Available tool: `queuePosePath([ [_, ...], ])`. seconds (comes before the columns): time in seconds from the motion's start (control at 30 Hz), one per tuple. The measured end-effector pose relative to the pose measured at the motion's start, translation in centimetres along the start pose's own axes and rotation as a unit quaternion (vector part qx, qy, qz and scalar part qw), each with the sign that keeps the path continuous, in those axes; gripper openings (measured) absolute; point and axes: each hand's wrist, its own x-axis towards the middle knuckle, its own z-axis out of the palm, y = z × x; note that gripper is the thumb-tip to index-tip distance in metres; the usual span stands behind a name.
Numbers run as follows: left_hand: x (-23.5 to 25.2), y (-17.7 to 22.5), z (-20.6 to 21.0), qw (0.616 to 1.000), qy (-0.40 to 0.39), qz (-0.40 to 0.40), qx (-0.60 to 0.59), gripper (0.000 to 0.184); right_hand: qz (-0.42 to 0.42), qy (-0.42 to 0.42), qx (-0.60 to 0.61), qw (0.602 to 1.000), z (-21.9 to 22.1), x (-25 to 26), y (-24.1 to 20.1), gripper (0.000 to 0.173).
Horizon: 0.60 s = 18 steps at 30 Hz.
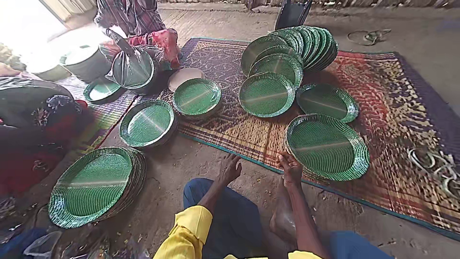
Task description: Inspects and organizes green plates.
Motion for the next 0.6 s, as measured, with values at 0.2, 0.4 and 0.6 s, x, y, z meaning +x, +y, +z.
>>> queuePosePath([
  [0.2,1.3,-1.4,1.6,0.987,-0.095,-0.130,0.018,0.041,-0.077,0.055,-0.333,0.938,-3.8,4.5,-1.6,0.036],
  [0.4,0.8,-1.3,2.3,0.987,-0.113,-0.114,0.001,0.038,0.085,-0.016,-0.545,0.834,-5.7,5.5,1.5,0.058],
  [0.6,-0.2,1.4,0.2,0.981,-0.166,-0.055,-0.088,0.038,0.057,-0.062,-0.590,0.803,-5.9,5.4,2.2,0.056],
])
